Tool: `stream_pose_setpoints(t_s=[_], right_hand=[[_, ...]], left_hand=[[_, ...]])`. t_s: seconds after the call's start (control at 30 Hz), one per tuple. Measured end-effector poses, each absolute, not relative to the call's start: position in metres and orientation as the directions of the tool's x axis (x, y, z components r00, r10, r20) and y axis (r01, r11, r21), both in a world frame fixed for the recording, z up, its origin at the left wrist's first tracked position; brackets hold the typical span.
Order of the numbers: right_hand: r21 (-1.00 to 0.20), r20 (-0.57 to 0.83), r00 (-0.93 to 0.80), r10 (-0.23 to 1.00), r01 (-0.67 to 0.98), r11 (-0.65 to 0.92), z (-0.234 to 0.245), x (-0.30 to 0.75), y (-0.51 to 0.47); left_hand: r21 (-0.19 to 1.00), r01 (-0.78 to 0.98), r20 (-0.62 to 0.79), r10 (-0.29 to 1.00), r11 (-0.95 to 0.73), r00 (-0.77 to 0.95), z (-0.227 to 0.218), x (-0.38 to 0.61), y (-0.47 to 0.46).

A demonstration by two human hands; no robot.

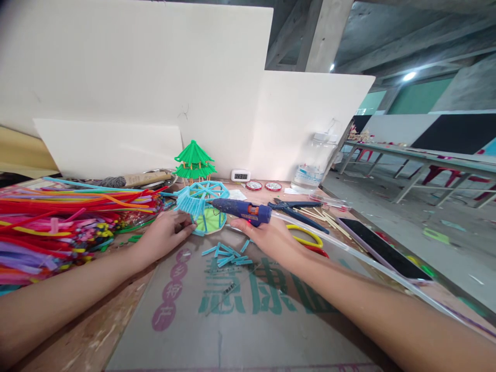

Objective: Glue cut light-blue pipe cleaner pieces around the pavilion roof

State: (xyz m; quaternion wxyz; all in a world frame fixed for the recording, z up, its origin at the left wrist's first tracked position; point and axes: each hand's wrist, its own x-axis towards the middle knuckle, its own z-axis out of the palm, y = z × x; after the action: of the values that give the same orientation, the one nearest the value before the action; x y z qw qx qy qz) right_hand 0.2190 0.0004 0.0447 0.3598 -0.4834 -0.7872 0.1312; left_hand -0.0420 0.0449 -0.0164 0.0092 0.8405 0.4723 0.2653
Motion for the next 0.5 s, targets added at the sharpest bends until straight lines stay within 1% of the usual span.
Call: stream_pose_setpoints(t_s=[0.17,0.37,0.5], right_hand=[[-0.557,0.440,-0.270,0.857,0.666,0.496,0.0448,0.2190,-0.0001],[-0.622,0.414,-0.310,0.856,0.590,0.515,0.0425,0.2194,0.0002],[-0.612,0.430,-0.293,0.854,0.600,0.515,0.0390,0.2207,0.0028]], left_hand=[[0.273,0.781,0.437,0.795,-0.562,0.420,-0.0157,-0.0421,0.0452],[0.285,0.780,0.432,0.801,-0.557,0.414,-0.0157,-0.0417,0.0449],[0.289,0.776,0.438,0.798,-0.561,0.414,-0.0163,-0.0417,0.0451]])
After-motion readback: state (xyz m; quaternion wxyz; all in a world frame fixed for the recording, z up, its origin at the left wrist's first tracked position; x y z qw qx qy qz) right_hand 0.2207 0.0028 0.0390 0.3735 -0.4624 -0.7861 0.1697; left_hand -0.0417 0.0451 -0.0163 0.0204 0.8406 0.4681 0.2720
